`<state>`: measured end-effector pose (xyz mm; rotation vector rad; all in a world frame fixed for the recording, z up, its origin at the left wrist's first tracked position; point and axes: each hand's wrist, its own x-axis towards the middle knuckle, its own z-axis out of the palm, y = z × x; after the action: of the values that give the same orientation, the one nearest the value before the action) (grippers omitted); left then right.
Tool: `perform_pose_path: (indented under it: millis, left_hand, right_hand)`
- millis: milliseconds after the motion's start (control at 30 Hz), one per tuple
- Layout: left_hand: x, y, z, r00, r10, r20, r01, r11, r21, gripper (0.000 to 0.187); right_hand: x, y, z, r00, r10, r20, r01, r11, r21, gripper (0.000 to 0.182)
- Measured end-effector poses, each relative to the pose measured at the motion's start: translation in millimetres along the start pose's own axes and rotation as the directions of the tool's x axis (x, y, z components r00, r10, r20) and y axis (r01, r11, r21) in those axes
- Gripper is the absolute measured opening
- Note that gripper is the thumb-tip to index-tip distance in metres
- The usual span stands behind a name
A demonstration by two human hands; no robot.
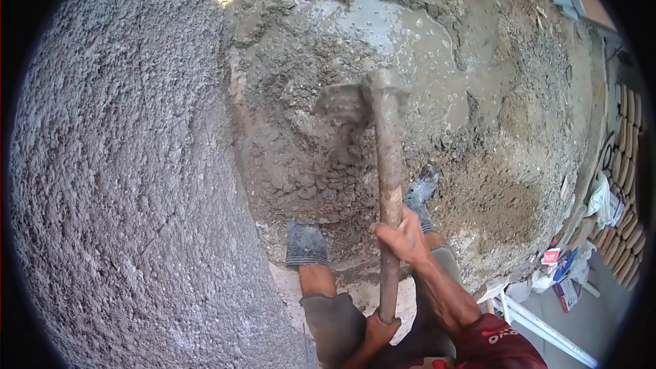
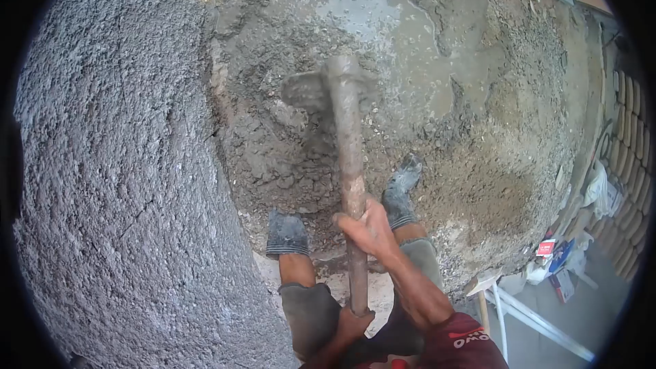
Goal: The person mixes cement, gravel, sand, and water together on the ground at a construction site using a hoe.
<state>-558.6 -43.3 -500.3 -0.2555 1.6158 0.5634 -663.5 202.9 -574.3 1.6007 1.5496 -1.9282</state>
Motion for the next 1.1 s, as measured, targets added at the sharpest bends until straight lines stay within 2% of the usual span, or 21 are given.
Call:
perform_pose_path:
  millis: [67, 100, 200, 233, 333, 400, 433, 467, 500, 567, 633, 667, 733, 767, 833, 900, 933, 967, 1000, 1033, 1100]
  left_hand:
    - [71, 54, -33, 0.993, 0.121, 0.001, -0.121, 0.991, 0.064, 0.037]
    - [105, 93, -52, 0.971, 0.237, -0.023, -0.234, 0.968, 0.096, 0.037]
    - [191, 195, -106, 0.912, 0.41, -0.012, -0.402, 0.899, 0.174, 0.038]
    - [206, 223, -124, 0.9, 0.436, 0.0, -0.425, 0.878, 0.22, 0.037]
    - [230, 255, -171, 0.934, 0.358, -0.012, -0.336, 0.886, 0.319, 0.032]
    - [232, 227, -196, 0.961, 0.274, -0.03, -0.254, 0.924, 0.285, 0.033]
    - [230, 207, -206, 0.964, 0.263, -0.022, -0.246, 0.925, 0.29, 0.033]
    - [223, 180, -213, 0.98, 0.201, 0.002, -0.2, 0.976, 0.083, 0.03]
    - [211, 155, -214, 0.989, 0.145, 0.043, -0.138, 0.982, -0.129, 0.029]
    - [172, 116, -208, 0.999, 0.044, -0.003, -0.044, 0.981, -0.187, 0.027]
    - [128, 90, -198, 0.995, -0.023, -0.102, 0.025, 1.0, 0.015, 0.026]
    - [101, 95, -191, 0.995, -0.083, -0.051, 0.076, 0.99, -0.118, 0.023]
    - [77, 23, -160, 0.989, -0.13, -0.067, 0.107, 0.957, -0.27, 0.019]
    - [63, -5, -145, 0.989, -0.134, -0.057, 0.104, 0.925, -0.364, 0.02]
    - [37, -32, -122, 0.959, -0.282, 0.02, 0.275, 0.913, -0.301, 0.022]
    - [7, -51, -106, 0.946, -0.313, 0.084, 0.323, 0.927, -0.19, 0.026]
    - [-10, -63, -91, 0.948, -0.305, 0.094, 0.318, 0.927, -0.197, 0.026]
    - [-26, -76, -74, 0.963, -0.271, 0.011, 0.271, 0.958, -0.091, 0.029]
    - [-33, -81, -64, 0.971, -0.229, -0.07, 0.23, 0.973, 0.02, 0.032]
    - [-34, -60, -66, 0.971, -0.23, -0.063, 0.231, 0.973, 0.016, 0.032]
    - [-29, -17, -67, 0.993, -0.098, -0.068, 0.1, 0.995, 0.028, 0.035]
  right_hand:
    - [47, -50, -20, 0.992, 0.017, -0.126, -0.004, 0.994, 0.107, 0.03]
    - [82, -61, -25, 0.965, -0.05, -0.256, 0.084, 0.989, 0.123, 0.03]
    - [202, -91, -40, 0.898, -0.165, -0.408, 0.259, 0.948, 0.186, 0.03]
    - [242, -97, -42, 0.892, -0.173, -0.417, 0.288, 0.93, 0.23, 0.032]
    - [309, -86, -5, 0.939, -0.045, -0.34, 0.165, 0.929, 0.331, 0.038]
    - [326, -72, 39, 0.963, 0.068, -0.259, 0.034, 0.928, 0.371, 0.049]
    - [315, -71, 67, 0.952, 0.082, -0.296, -0.002, 0.965, 0.264, 0.052]
    - [293, -74, 88, 0.942, 0.022, -0.334, -0.001, 0.998, 0.064, 0.054]
    - [284, -64, 106, 0.95, 0.033, -0.312, -0.036, 0.999, -0.004, 0.053]
    - [256, -36, 137, 0.97, 0.101, -0.223, -0.126, 0.987, -0.101, 0.054]
    - [210, -10, 162, 0.985, 0.14, -0.105, -0.158, 0.97, -0.184, 0.054]
    - [191, 2, 174, 0.969, 0.234, -0.084, -0.248, 0.938, -0.244, 0.054]
    - [141, 15, 190, 0.96, 0.275, -0.047, -0.269, 0.868, -0.416, 0.054]
    - [116, 22, 196, 0.967, 0.245, -0.07, -0.252, 0.875, -0.413, 0.051]
    - [74, 43, 194, 0.964, 0.265, -0.006, -0.245, 0.883, -0.399, 0.051]
    - [29, 46, 176, 0.964, 0.265, 0.005, -0.242, 0.888, -0.39, 0.05]
    - [7, 49, 164, 0.976, 0.219, 0.015, -0.205, 0.934, -0.293, 0.049]
    - [-7, 50, 148, 0.985, 0.171, 0.022, -0.164, 0.968, -0.19, 0.047]
    - [-12, 42, 131, 0.985, 0.169, 0.016, -0.163, 0.967, -0.196, 0.047]
    - [-17, 33, 115, 0.982, 0.191, 0.009, -0.186, 0.967, -0.174, 0.051]
    - [-17, 20, 84, 0.982, 0.176, -0.068, -0.184, 0.973, -0.141, 0.052]
